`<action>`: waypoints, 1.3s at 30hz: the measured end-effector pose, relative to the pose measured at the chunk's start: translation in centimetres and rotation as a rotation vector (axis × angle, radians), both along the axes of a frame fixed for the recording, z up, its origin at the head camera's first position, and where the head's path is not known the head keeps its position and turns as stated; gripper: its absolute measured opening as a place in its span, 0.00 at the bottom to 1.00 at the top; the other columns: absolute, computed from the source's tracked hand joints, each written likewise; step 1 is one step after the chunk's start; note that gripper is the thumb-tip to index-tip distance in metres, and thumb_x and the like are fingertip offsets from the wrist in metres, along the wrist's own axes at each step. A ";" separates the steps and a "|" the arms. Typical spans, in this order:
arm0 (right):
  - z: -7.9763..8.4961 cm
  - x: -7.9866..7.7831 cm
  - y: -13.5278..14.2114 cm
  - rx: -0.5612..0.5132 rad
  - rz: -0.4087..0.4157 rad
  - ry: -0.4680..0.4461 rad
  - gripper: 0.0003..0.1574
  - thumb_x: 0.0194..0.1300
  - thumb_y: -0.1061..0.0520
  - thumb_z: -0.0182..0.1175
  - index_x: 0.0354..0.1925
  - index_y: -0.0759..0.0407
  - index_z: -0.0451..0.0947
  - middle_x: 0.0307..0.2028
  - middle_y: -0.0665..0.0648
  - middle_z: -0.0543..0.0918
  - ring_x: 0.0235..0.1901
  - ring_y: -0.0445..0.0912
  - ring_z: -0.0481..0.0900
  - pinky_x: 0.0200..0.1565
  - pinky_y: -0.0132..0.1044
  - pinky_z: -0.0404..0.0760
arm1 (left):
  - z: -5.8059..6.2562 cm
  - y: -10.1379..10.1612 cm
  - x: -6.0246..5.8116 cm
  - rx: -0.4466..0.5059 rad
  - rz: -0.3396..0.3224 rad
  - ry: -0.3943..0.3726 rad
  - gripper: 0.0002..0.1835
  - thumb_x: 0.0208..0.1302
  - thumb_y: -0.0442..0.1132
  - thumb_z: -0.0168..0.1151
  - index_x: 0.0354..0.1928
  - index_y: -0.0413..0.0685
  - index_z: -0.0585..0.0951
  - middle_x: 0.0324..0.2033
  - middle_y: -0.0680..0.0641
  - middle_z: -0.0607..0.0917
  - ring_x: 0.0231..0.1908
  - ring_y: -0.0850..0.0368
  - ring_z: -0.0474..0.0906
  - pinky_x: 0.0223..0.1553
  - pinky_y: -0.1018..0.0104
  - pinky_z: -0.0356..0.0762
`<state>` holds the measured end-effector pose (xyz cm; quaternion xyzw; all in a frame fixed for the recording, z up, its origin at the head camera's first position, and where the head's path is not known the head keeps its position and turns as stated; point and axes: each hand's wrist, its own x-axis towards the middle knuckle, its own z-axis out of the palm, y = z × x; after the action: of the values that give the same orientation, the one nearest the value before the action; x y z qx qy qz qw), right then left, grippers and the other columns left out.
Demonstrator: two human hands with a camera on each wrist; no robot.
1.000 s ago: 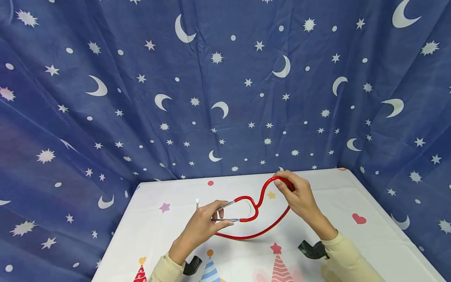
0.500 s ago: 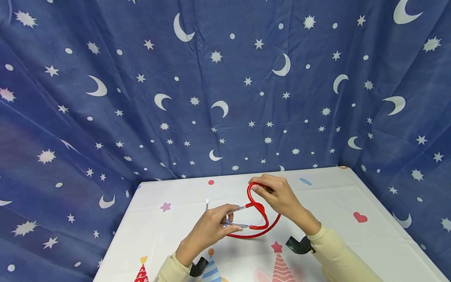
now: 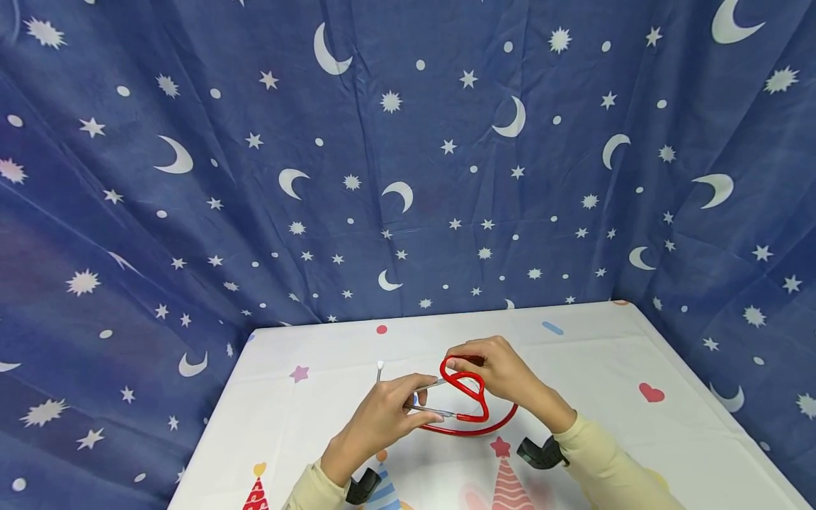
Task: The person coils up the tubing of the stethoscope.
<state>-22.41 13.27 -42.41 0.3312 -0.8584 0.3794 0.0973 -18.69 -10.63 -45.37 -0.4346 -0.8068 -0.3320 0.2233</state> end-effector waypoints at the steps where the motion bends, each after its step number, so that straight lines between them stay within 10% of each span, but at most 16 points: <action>1: -0.2 0.0 0.0 0.004 -0.005 -0.007 0.09 0.61 0.56 0.68 0.42 0.54 0.87 0.32 0.49 0.89 0.26 0.34 0.78 0.30 0.28 0.81 | 0.0 0.0 0.0 0.001 0.004 0.005 0.27 0.49 0.46 0.77 0.51 0.46 0.80 0.26 0.57 0.79 0.21 0.71 0.67 0.26 0.89 0.63; 8: -1.4 0.6 -0.3 0.019 -0.055 -0.031 0.09 0.61 0.67 0.64 0.35 0.56 0.87 0.24 0.48 0.85 0.21 0.32 0.72 0.29 0.25 0.73 | 0.1 -0.1 -0.1 0.106 0.019 -0.023 0.28 0.46 0.41 0.78 0.51 0.43 0.80 0.24 0.55 0.78 0.20 0.67 0.70 0.25 0.86 0.68; 16: -2.6 2.0 -0.7 0.006 -0.063 -0.085 0.19 0.68 0.49 0.61 0.20 0.49 0.74 0.14 0.39 0.65 0.16 0.31 0.58 0.18 0.25 0.61 | -0.1 -0.4 -0.6 0.192 0.017 -0.135 0.26 0.51 0.39 0.75 0.54 0.48 0.78 0.27 0.55 0.81 0.21 0.73 0.64 0.22 0.84 0.65; 28: -4.3 4.1 -0.4 0.025 -0.023 -0.075 0.15 0.75 0.47 0.52 0.47 0.51 0.83 0.17 0.36 0.66 0.16 0.28 0.58 0.20 0.23 0.62 | -0.2 -1.2 -1.3 0.280 0.131 -0.106 0.25 0.53 0.35 0.74 0.54 0.47 0.77 0.26 0.54 0.81 0.19 0.74 0.64 0.18 0.83 0.64; 39: -3.8 5.9 -0.9 0.019 -0.048 -0.064 0.19 0.73 0.48 0.56 0.50 0.59 0.84 0.17 0.36 0.64 0.17 0.27 0.58 0.19 0.23 0.64 | -0.3 -0.8 -1.2 0.175 0.304 -0.066 0.25 0.53 0.42 0.75 0.53 0.48 0.79 0.25 0.59 0.78 0.21 0.73 0.61 0.20 0.83 0.61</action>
<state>-16.51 12.38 -46.23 0.2990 -0.8724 0.3792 0.0758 -19.90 -11.41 -45.67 -0.2752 -0.8381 -0.3776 0.2815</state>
